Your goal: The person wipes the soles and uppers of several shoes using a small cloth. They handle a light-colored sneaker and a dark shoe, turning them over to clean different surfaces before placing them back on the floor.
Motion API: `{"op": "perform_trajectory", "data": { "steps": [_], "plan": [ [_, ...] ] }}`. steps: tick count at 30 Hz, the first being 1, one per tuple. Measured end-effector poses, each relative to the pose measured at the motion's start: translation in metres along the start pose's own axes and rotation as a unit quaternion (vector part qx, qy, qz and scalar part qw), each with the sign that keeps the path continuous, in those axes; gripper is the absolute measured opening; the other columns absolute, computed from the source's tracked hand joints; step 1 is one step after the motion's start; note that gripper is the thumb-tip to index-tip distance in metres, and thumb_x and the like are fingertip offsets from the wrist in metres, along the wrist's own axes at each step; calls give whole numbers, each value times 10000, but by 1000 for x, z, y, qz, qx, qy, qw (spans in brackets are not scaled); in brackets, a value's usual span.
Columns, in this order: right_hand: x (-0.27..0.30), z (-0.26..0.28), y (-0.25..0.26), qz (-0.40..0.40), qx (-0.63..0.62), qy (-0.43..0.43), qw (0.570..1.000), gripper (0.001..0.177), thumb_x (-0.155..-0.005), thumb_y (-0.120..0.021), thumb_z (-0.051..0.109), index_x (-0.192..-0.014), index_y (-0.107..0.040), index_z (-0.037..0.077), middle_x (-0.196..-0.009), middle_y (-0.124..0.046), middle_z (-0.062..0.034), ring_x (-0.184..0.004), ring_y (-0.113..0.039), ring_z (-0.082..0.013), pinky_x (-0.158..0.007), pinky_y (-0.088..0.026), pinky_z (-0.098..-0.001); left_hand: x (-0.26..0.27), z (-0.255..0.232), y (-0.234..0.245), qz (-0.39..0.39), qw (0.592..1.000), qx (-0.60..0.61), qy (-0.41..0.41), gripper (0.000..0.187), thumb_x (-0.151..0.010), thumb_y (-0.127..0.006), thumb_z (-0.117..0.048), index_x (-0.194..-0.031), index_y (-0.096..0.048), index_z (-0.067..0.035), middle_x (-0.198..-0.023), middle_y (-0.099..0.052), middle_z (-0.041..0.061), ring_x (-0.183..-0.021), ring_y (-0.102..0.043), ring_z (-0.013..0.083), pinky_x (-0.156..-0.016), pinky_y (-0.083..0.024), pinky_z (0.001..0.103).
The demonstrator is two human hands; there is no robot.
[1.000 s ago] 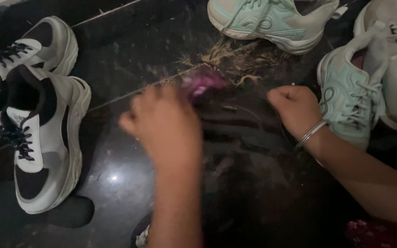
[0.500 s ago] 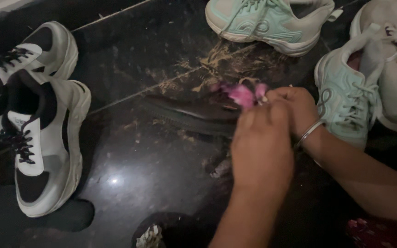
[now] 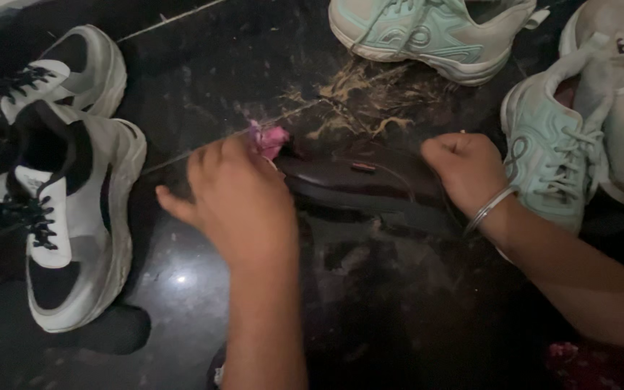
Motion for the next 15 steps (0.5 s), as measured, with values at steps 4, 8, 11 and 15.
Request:
{"op": "perform_trajectory", "data": {
  "steps": [4,8,11,15],
  "plan": [
    [-8,-10,2,-26,55,52,997,326,-990,-646,236,-817,-706,-33,-661,-636,-38,-647,-583,-113,-625,-475,-304,39,-49,-20,-16,992,-18,-127,402,-953,-513,-167,-1328,-566,-35,-1296,-639,171,-1332,-528,315,-1190,-159,691],
    [-23,-31,1,-15,-41,91,995,241,-934,-655,240,-946,-754,21,-772,-729,11,-720,-647,-73,-672,-510,-267,87,-100,-23,10,962,76,-262,392,-893,-524,-188,-1255,-584,-52,-1348,-606,171,-1430,-444,320,-1241,-182,631],
    [-24,-40,2,14,-95,82,992,259,-943,-648,247,-946,-765,16,-801,-741,12,-728,-645,-73,-683,-510,-273,96,-104,-21,36,947,132,-290,304,-944,-535,-186,-1225,-596,-85,-1329,-610,141,-1441,-443,311,-1255,-191,658],
    [-20,-28,6,-39,103,94,989,340,-1020,-661,240,-871,-724,-60,-698,-651,-104,-687,-599,-154,-672,-483,-327,59,-73,-24,-10,969,28,-245,231,-952,-559,-216,-1157,-608,-123,-1184,-632,103,-1316,-502,319,-1175,-239,735]
  ]
}}
Point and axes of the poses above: each hand's wrist, its own x-axis away from the middle knuckle, its own y-axis out of the back of the hand, z = x × y, the point moved 2 cm from there along -x, towards the middle knuckle
